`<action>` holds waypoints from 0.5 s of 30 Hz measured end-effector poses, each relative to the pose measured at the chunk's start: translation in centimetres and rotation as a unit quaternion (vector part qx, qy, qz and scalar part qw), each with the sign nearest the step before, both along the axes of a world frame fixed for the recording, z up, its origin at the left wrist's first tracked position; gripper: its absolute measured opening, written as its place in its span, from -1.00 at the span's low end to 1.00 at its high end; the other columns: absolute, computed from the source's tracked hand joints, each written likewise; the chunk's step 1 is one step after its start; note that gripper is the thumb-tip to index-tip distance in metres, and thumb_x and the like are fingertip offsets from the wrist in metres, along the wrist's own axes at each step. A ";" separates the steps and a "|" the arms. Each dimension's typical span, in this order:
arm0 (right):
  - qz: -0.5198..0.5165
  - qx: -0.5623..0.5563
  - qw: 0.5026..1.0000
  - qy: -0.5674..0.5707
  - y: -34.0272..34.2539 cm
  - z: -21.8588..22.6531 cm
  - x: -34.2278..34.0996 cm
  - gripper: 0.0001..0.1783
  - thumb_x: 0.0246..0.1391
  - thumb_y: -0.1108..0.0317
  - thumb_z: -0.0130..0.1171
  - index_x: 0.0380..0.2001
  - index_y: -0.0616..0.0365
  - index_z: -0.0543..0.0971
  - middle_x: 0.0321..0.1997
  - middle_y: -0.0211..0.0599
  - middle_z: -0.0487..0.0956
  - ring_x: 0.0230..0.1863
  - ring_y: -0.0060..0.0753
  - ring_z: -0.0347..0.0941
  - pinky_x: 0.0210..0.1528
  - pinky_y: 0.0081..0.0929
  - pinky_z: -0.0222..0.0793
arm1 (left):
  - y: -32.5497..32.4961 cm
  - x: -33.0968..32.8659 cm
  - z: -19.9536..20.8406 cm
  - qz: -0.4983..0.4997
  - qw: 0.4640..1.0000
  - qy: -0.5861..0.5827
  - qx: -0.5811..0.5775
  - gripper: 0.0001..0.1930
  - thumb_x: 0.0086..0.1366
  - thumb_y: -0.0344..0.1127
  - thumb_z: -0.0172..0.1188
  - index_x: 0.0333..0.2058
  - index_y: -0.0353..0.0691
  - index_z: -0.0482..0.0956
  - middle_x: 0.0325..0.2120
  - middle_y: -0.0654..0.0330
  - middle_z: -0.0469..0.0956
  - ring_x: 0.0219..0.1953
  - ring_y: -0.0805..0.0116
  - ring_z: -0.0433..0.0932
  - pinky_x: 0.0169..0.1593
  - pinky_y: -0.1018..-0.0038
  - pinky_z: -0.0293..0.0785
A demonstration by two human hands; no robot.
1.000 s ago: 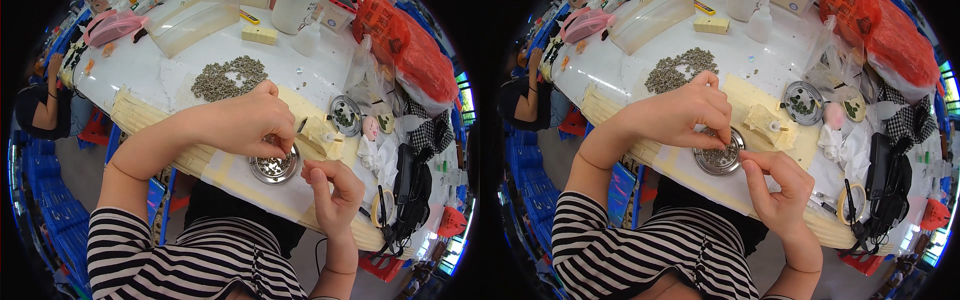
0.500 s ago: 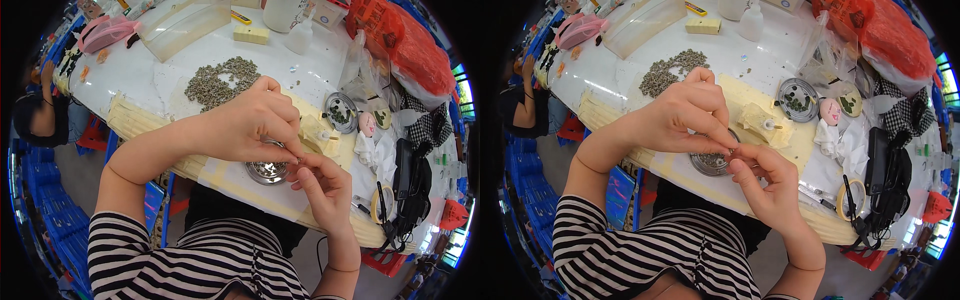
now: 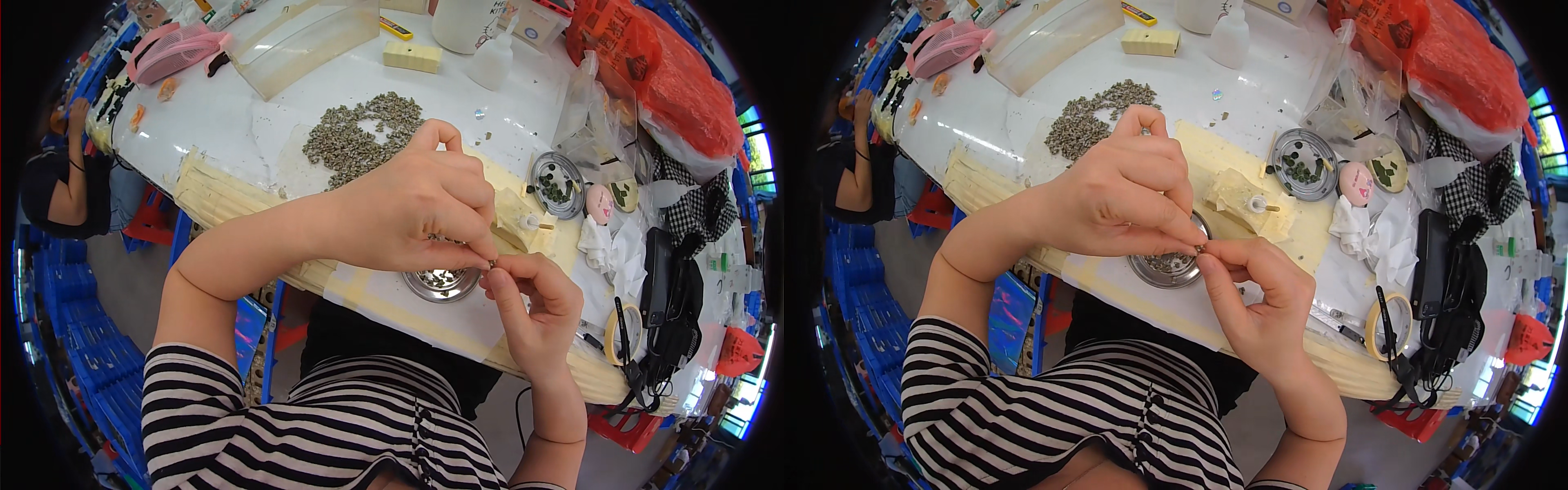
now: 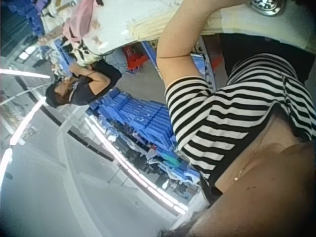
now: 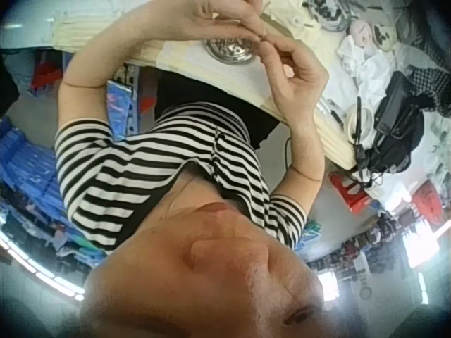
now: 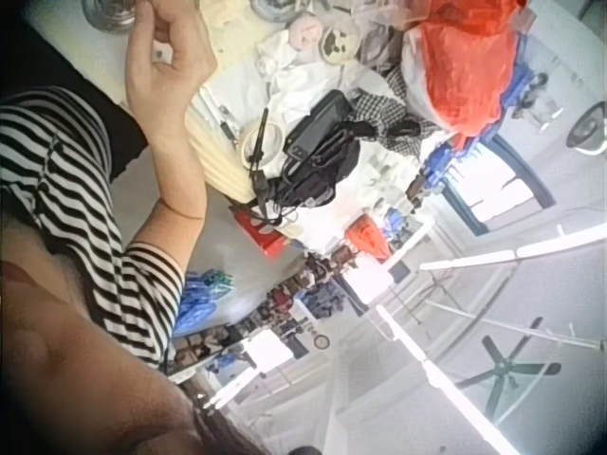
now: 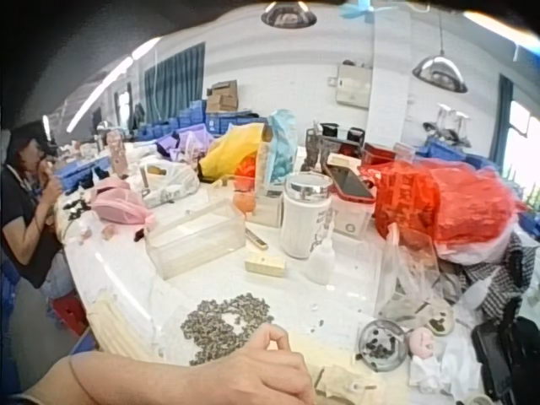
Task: The person places small decorative elements onto a plastic toy component by hand, handling individual small pieces from a tray and pressing them into place.
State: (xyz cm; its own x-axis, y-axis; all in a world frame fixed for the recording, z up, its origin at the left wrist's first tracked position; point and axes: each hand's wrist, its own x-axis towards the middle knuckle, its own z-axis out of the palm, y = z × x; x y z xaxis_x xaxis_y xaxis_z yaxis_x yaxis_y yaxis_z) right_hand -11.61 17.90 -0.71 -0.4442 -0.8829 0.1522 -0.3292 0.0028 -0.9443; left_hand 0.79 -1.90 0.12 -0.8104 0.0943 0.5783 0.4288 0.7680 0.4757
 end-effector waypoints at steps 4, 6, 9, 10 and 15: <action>-0.005 -0.012 0.999 0.036 -0.1 -0.1 0.1 -0.90 0.09 0.57 0.29 -0.29 0.33 0.66 -0.39 -0.25 0.66 -0.43 -0.55 0.55 -0.33 -0.64 0.49 | 0.0 0.0 0.0 0.004 1.000 -0.001 0.001 -0.84 0.05 -0.27 0.49 -0.37 0.01 0.72 -0.46 0.48 0.53 -0.38 0.50 0.44 -0.05 0.30 0.12; -0.006 -0.009 0.999 0.036 -0.1 0.0 0.2 -0.89 0.09 0.57 0.29 -0.28 0.33 0.67 -0.39 -0.24 0.66 -0.43 -0.54 0.55 -0.33 -0.63 0.48 | 0.0 0.0 0.0 0.002 1.000 0.000 0.002 -0.85 0.05 -0.27 0.49 -0.37 0.01 0.72 -0.46 0.48 0.54 -0.38 0.50 0.44 -0.04 0.30 0.13; 0.000 -0.001 0.999 0.038 0.0 0.0 0.1 -0.88 0.09 0.57 0.29 -0.27 0.34 0.67 -0.40 -0.23 0.66 -0.43 -0.54 0.55 -0.33 -0.63 0.48 | 0.0 0.0 -0.1 -0.002 1.000 0.000 0.005 -0.85 0.06 -0.27 0.49 -0.37 0.02 0.72 -0.46 0.48 0.54 -0.37 0.50 0.44 -0.03 0.30 0.13; 0.003 0.002 0.999 0.040 0.0 0.0 0.1 -0.88 0.09 0.57 0.29 -0.27 0.34 0.67 -0.41 -0.23 0.65 -0.43 -0.54 0.55 -0.33 -0.63 0.47 | 0.0 -0.1 -0.1 -0.004 1.000 0.000 0.007 -0.85 0.07 -0.27 0.49 -0.36 0.02 0.72 -0.46 0.48 0.54 -0.37 0.50 0.44 -0.03 0.30 0.13; 0.005 0.011 0.999 0.039 0.1 0.1 0.1 -0.88 0.08 0.56 0.30 -0.28 0.33 0.68 -0.42 -0.24 0.65 -0.43 -0.54 0.55 -0.34 -0.64 0.46 | 0.1 0.0 -0.1 -0.007 1.000 0.000 0.006 -0.87 0.09 -0.26 0.47 -0.35 0.03 0.73 -0.46 0.48 0.53 -0.37 0.49 0.45 -0.03 0.30 0.13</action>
State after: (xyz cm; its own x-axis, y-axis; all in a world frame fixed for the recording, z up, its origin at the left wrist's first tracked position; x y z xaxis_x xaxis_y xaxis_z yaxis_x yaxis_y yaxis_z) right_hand -11.51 17.97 -0.66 -0.4237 -0.8904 0.1662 -0.4017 0.0202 -0.9156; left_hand 0.80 -1.81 0.06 -0.8087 0.0986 0.5799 0.4399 0.7559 0.4849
